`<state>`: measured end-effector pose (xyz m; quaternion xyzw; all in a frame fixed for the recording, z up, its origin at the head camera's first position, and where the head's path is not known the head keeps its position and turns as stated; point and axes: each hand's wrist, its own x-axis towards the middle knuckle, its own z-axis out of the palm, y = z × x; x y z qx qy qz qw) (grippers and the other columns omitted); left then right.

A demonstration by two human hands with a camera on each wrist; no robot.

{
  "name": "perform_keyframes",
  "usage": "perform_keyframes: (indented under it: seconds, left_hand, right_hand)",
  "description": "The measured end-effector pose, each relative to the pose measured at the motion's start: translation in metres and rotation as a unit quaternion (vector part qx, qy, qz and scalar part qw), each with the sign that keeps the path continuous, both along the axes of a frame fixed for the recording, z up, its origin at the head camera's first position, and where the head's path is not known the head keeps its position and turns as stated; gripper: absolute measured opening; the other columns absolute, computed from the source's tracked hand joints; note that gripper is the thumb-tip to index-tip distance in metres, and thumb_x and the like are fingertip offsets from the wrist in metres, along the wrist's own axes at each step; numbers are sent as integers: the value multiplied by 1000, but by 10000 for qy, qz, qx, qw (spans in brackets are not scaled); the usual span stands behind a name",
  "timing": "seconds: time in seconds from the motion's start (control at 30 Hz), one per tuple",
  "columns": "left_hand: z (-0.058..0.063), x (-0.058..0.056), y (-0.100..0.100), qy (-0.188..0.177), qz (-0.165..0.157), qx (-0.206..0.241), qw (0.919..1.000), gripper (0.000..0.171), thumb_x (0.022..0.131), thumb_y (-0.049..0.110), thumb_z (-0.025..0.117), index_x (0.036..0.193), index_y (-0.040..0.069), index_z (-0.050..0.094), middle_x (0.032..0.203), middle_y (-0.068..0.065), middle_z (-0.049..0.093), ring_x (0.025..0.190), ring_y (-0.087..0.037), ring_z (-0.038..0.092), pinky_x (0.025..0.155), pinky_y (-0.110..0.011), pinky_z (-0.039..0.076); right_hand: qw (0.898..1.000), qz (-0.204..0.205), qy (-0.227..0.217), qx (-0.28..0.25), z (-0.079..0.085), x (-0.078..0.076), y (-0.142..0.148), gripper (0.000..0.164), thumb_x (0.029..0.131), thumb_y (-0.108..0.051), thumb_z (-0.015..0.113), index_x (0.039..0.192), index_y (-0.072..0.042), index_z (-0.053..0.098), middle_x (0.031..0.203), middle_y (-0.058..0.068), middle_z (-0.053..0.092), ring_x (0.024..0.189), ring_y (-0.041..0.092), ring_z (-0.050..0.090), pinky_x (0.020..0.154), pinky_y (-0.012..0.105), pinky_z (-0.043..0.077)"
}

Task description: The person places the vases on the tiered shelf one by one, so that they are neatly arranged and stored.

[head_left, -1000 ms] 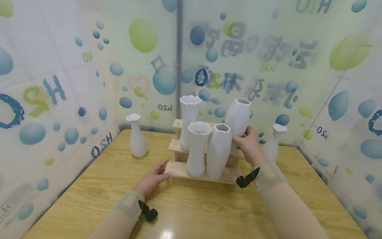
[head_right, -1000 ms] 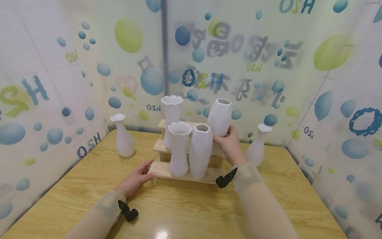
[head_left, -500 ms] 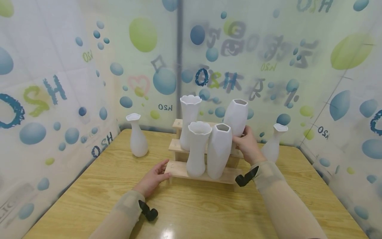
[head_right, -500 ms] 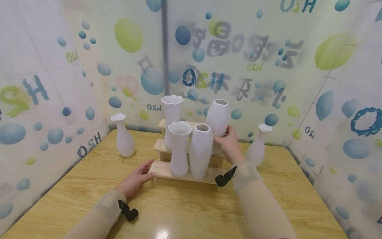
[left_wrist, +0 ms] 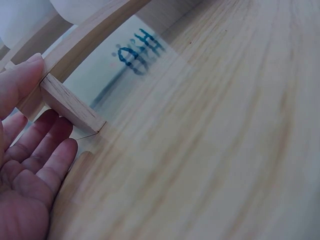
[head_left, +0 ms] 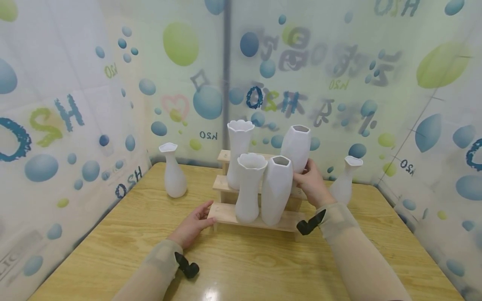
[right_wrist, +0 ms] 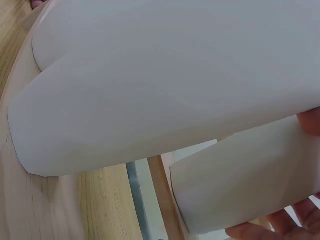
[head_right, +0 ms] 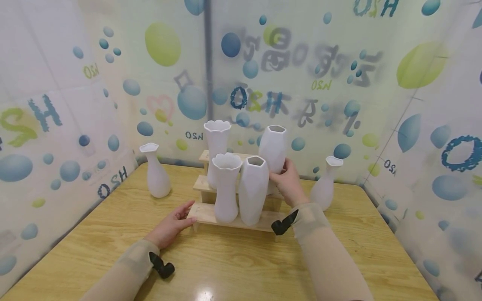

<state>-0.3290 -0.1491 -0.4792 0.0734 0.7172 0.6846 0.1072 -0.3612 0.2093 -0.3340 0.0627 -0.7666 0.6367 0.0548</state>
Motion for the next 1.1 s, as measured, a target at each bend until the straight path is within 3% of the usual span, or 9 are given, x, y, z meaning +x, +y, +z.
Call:
perform_keyframes:
  seconds: [0.63,0.97,1.1]
  left_hand:
    - [1,2,1,11,44,14,10000,73,90,20,69,151,15,30,131,-13,49,118,-24,47,108,-47,29]
    - [2,3,2,-8,69,43,10000,71,90,19,69,151,15,31,131,-13,50,117,-24,47,107,-46,30]
    - [2,3,2,-5,77,20,10000,72,90,20,69,151,16,31,131,-13,49,118,-24,47,107,-46,30]
  right_hand:
    - [9996,232,-56,120,-5,3,7,84,88,-33,71,151,-10,20,147,14,35,130,33,36,104,56,32]
    - [9983,559,79,168,-12,11,21,73,91,-30,68,149,-12,29,144,15,40,128,32,40,104,50,37]
    - [9988,447,10,181,-14,18,29,70,92,-32,66,148,-9,32,142,16,43,127,31,43,101,44,42]
